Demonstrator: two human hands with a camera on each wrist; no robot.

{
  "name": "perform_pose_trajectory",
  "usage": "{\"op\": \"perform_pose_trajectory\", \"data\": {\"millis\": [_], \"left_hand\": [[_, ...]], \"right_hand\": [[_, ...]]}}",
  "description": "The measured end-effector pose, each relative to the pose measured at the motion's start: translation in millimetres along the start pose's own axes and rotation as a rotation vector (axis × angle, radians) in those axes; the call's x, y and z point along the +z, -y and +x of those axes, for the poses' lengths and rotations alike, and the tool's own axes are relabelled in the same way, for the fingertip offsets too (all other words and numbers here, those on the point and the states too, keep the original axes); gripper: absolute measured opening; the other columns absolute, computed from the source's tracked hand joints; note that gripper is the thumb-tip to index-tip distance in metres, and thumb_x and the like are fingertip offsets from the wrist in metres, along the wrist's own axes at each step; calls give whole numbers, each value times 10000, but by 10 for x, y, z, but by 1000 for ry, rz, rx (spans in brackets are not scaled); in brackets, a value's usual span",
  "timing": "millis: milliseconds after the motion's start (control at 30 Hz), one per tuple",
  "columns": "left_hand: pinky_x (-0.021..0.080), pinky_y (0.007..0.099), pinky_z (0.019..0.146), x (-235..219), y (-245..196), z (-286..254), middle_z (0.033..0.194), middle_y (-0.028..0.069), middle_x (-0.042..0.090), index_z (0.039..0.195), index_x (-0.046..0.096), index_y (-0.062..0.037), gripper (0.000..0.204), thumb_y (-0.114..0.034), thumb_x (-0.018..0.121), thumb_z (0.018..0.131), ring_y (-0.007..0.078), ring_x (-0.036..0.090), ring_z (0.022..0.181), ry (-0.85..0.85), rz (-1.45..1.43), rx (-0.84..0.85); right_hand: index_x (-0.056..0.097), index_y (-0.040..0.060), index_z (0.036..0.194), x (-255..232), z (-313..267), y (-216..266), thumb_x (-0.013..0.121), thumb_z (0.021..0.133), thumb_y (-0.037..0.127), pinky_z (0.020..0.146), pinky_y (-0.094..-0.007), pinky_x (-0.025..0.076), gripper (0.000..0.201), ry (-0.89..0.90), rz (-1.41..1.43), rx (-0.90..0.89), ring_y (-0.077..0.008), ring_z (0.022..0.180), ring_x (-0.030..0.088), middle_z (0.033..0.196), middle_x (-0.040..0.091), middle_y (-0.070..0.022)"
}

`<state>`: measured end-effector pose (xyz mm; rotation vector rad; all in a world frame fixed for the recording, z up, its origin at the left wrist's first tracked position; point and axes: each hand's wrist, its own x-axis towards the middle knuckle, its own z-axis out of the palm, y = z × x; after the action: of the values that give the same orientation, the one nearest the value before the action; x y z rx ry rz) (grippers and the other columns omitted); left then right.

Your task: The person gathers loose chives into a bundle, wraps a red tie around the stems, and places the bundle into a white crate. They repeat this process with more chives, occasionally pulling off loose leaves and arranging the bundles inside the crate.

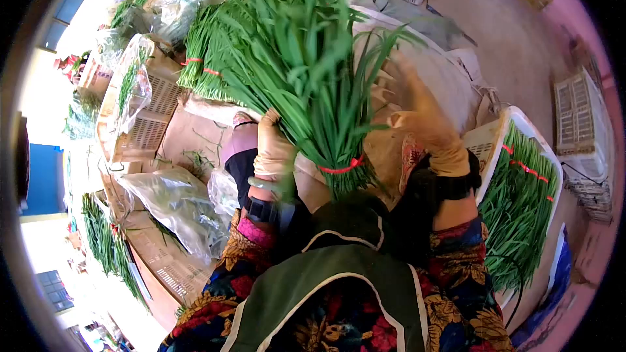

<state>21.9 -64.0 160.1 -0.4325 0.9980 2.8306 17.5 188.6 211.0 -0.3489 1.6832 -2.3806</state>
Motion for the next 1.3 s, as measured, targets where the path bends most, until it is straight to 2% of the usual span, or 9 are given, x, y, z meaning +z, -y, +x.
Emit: {"op": "perform_pose_trajectory", "data": {"millis": [267, 467, 600, 700, 733, 867, 967, 1100, 1300], "left_hand": [[497, 379, 932, -375, 230, 262, 1105, 59, 667, 1135, 626, -58, 334, -328, 520, 969, 239, 625, 1012, 396, -432, -159], [468, 399, 968, 26, -89, 203, 1293, 77, 577, 1331, 506, -61, 616, -552, 479, 959, 223, 569, 1135, 115, -98, 103], [485, 478, 903, -350, 66, 121, 1286, 127, 505, 1417, 355, -75, 778, -642, 493, 903, 304, 560, 1082, -30, -103, -102], [389, 491, 1042, -261, 251, -14, 1375, 154, 466, 1430, 333, -24, 762, -571, 509, 931, 318, 487, 1229, 190, -125, -135], [390, 438, 1055, -67, 267, -37, 1369, 121, 482, 1416, 360, -29, 668, -417, 607, 933, 266, 472, 1254, 221, 39, 62], [452, 327, 963, 188, 243, -107, 1233, 47, 578, 1346, 456, -50, 510, -135, 686, 899, 166, 550, 1106, 192, 205, 140], [474, 316, 919, 45, 405, -43, 1185, 36, 603, 1308, 494, -39, 448, -140, 675, 911, 160, 580, 1042, 107, 100, 139], [493, 315, 888, 24, 565, -121, 1157, 45, 621, 1250, 545, -29, 362, -177, 645, 935, 160, 598, 1009, 53, 161, 120], [518, 384, 911, 210, 423, -128, 1187, 102, 623, 1283, 526, -15, 404, -238, 596, 953, 240, 618, 1039, -22, 9, 31]], "right_hand": [[333, 21, 1432, -63, -10, -234, 792, 683, 291, 982, -343, 420, 919, 295, -399, 296, -203, 1171, 492, 1278, 523, -101], [478, 17, 1297, 454, 17, -319, 771, 704, 222, 929, -330, 448, 692, 113, -50, 277, -175, 1058, 552, 1174, 585, -71], [518, 21, 1254, 387, 62, -429, 775, 712, 140, 916, -337, 458, 611, 12, -181, 325, -170, 1014, 569, 1102, 609, -56], [557, 22, 1209, 478, 100, -413, 787, 716, 124, 909, -347, 467, 554, -65, -349, 239, -173, 981, 581, 1061, 624, -52], [562, 21, 1204, 480, 104, -413, 788, 719, 126, 904, -349, 469, 545, -50, -421, 135, -177, 980, 584, 1062, 627, -57], [583, 18, 1177, 708, 61, -540, 793, 731, 142, 890, -360, 473, 509, -110, -563, -39, -191, 977, 591, 1060, 633, -75], [606, 11, 1136, 613, 133, -491, 778, 758, 147, 859, -351, 485, 437, -54, -585, -148, -192, 937, 604, 1025, 647, -78], [656, -1, 1031, 422, 108, -605, 726, 812, 117, 783, -318, 514, 258, -257, -591, 93, -173, 823, 628, 932, 679, -70], [662, -24, 999, 9, 170, -925, 654, 835, -13, 761, -288, 529, 165, -309, -370, -196, -155, 822, 653, 920, 690, -61]]}}
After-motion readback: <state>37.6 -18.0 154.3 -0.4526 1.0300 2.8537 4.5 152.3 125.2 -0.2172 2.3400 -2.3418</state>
